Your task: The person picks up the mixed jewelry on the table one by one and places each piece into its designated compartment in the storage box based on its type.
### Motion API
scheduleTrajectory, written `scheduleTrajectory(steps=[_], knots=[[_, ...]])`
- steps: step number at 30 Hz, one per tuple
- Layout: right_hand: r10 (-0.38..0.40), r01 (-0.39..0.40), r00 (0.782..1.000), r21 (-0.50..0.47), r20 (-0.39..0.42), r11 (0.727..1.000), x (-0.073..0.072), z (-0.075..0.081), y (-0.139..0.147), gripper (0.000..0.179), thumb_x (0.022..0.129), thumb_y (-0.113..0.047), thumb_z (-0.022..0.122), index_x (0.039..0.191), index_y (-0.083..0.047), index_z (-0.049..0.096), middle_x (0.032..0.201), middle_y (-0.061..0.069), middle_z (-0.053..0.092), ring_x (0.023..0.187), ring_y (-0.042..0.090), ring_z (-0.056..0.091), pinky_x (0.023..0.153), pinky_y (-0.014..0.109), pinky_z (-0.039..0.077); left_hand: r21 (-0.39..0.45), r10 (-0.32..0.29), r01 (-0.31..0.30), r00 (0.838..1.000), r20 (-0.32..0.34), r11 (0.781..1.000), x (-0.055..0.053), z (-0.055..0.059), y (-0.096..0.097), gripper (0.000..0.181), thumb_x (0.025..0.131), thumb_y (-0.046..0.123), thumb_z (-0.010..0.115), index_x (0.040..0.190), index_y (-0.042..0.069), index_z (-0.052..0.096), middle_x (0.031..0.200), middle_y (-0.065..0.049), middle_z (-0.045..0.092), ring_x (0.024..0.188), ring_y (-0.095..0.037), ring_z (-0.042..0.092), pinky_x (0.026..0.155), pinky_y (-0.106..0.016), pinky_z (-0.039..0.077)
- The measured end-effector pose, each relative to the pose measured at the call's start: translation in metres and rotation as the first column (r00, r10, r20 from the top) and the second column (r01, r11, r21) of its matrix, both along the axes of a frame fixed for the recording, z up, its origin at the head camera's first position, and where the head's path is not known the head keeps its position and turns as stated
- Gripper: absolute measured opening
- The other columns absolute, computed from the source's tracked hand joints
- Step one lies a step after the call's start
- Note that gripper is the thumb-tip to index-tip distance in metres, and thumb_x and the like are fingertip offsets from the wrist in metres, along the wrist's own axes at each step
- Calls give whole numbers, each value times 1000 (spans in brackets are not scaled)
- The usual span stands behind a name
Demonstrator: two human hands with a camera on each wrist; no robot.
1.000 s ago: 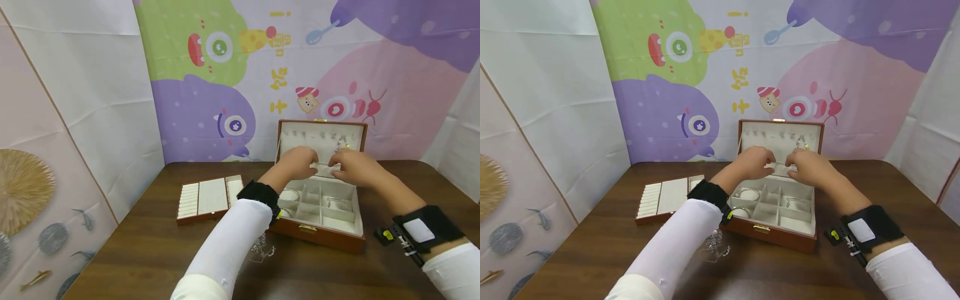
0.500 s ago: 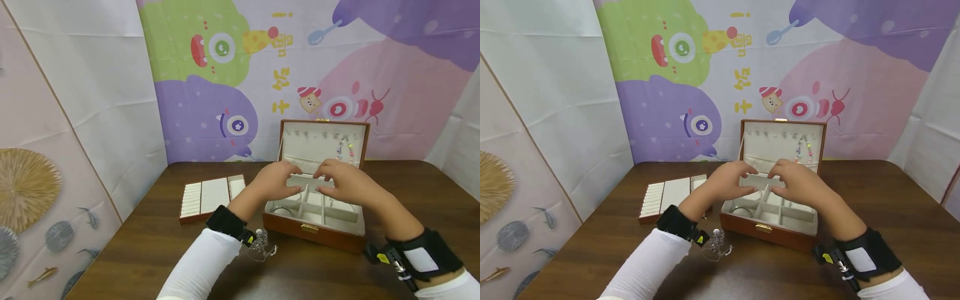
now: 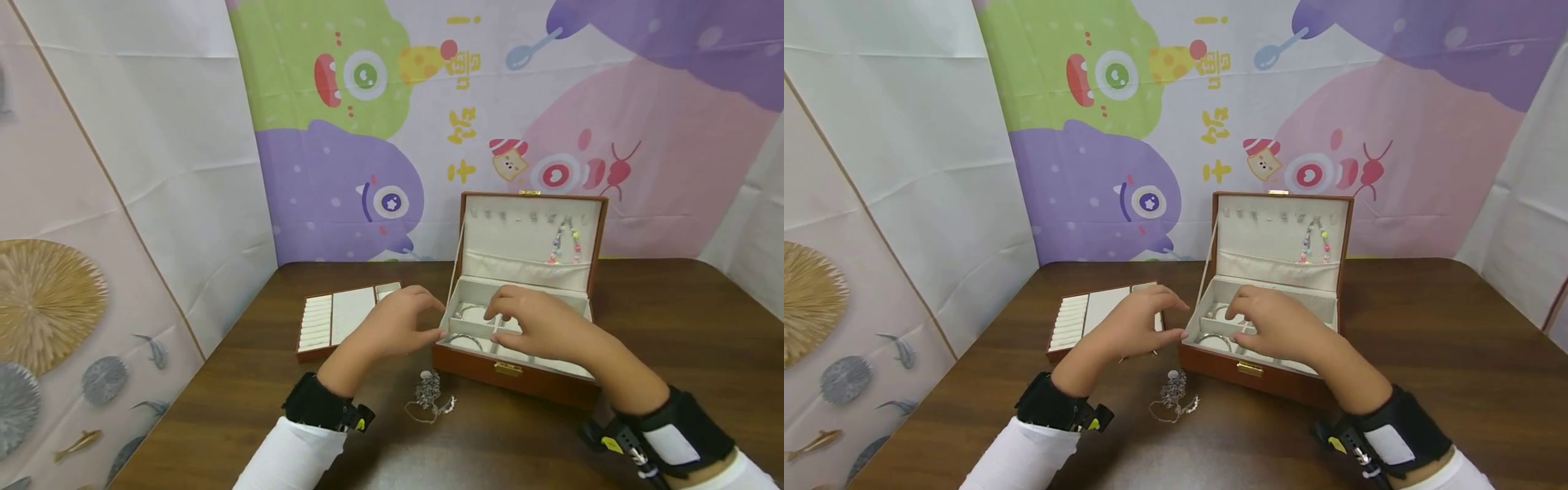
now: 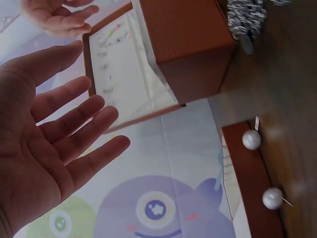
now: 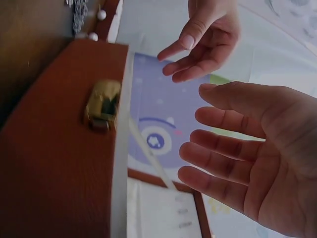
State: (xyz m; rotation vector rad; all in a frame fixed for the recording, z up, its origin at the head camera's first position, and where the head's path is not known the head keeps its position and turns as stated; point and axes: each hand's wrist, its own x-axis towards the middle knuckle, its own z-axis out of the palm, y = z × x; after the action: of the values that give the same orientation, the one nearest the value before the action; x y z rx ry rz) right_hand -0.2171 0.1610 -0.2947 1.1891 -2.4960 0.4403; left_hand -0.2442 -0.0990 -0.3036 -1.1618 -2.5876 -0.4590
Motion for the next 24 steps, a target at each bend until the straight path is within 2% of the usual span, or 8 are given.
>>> scheduleTrajectory(steps=[7, 10, 13, 16, 18, 20, 24], knots=[[57, -57, 998, 18, 6, 998, 8, -9, -13, 17, 79, -13, 78, 94, -12, 71, 95, -4, 61, 83, 16, 62, 74, 35, 53, 14, -4, 3, 999, 43, 1000, 8, -11, -18, 31, 83, 24, 78, 108, 5, 71, 103, -5, 67, 89, -16, 61, 81, -32, 51], [70, -70, 997, 23, 16, 997, 9, -12, -15, 16, 80, -14, 78, 95, -12, 70, 95, -4, 61, 82, 14, 62, 72, 35, 54, 25, -21, 19, 996, 85, 1000, 6, -13, -22, 28, 83, 21, 78, 105, 5, 72, 97, -4, 69, 87, -17, 63, 79, -30, 52], [77, -77, 997, 23, 20, 997, 9, -14, -16, 15, 81, -14, 77, 94, -13, 70, 95, -4, 61, 81, 14, 62, 72, 35, 53, 25, -69, 67, 988, 141, 997, 3, -16, -23, 19, 83, 13, 77, 99, 4, 73, 88, -2, 70, 80, -15, 64, 73, -25, 52], [79, -79, 997, 22, 21, 997, 10, -14, -15, 15, 81, -14, 76, 94, -13, 70, 94, -5, 61, 81, 13, 61, 73, 35, 53, -4, -120, 124, 970, 210, 992, 1, -20, -22, 8, 83, 6, 75, 91, 5, 74, 79, 1, 70, 71, -9, 63, 66, -19, 51], [77, -77, 997, 21, 25, 997, 10, -14, -14, 14, 81, -14, 76, 94, -13, 70, 94, -4, 61, 81, 13, 61, 73, 36, 53, -33, -137, 149, 959, 247, 988, 1, -24, -20, 5, 84, 3, 74, 87, 6, 74, 78, 2, 70, 71, -5, 62, 67, -17, 50], [73, -74, 997, 23, 29, 997, 11, -14, -12, 14, 82, -14, 75, 94, -13, 70, 93, -5, 61, 81, 13, 61, 73, 36, 53, -66, -132, 157, 951, 280, 985, 1, -28, -18, 5, 85, 3, 73, 87, 7, 75, 79, 2, 71, 72, -5, 63, 68, -16, 50], [79, -80, 996, 20, 45, 997, 11, -14, -12, 13, 82, -13, 74, 94, -13, 70, 93, -4, 62, 80, 14, 62, 72, 35, 53, -165, -92, 145, 952, 292, 976, 1, -36, -11, 6, 85, 5, 72, 89, 7, 76, 82, 0, 72, 76, -6, 65, 71, -17, 50]])
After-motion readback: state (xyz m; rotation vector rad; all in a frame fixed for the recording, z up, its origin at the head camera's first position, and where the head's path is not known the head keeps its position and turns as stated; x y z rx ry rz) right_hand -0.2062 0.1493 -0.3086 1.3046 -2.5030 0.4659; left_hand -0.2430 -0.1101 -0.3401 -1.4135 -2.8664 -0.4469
